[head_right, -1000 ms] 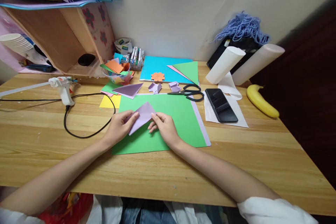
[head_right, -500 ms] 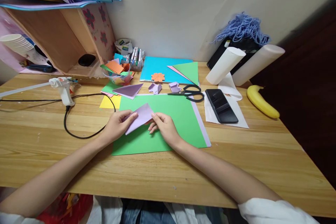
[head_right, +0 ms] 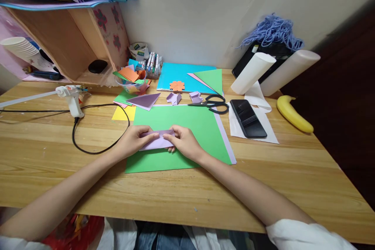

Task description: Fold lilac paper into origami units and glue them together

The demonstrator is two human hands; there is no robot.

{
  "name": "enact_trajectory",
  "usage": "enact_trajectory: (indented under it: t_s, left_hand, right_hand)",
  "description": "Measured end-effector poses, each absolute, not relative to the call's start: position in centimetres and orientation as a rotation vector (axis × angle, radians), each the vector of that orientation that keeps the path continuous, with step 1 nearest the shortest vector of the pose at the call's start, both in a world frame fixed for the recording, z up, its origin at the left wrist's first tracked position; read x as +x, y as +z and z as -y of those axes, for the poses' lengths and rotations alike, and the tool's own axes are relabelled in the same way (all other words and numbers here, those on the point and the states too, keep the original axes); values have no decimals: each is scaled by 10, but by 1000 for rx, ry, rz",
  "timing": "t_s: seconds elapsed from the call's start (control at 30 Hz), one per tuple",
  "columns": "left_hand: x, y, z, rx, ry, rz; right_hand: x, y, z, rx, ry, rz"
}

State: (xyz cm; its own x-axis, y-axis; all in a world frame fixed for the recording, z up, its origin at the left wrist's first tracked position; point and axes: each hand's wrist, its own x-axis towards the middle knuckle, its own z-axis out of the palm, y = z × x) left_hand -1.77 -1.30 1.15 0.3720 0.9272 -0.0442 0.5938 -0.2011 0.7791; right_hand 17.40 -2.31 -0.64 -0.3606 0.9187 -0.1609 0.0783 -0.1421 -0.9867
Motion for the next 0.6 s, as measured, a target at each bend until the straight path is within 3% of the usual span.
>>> enact_trajectory:
  t_s: [0.27,0.6]
  left_hand:
    - [-10,19,11,1110,738,-1161]
    - [8,13,33,1249,727,-1212]
  right_hand:
    - [174,-6,23,-1192,1407,1279]
    - [169,-5,31,-1155,1412,1310]
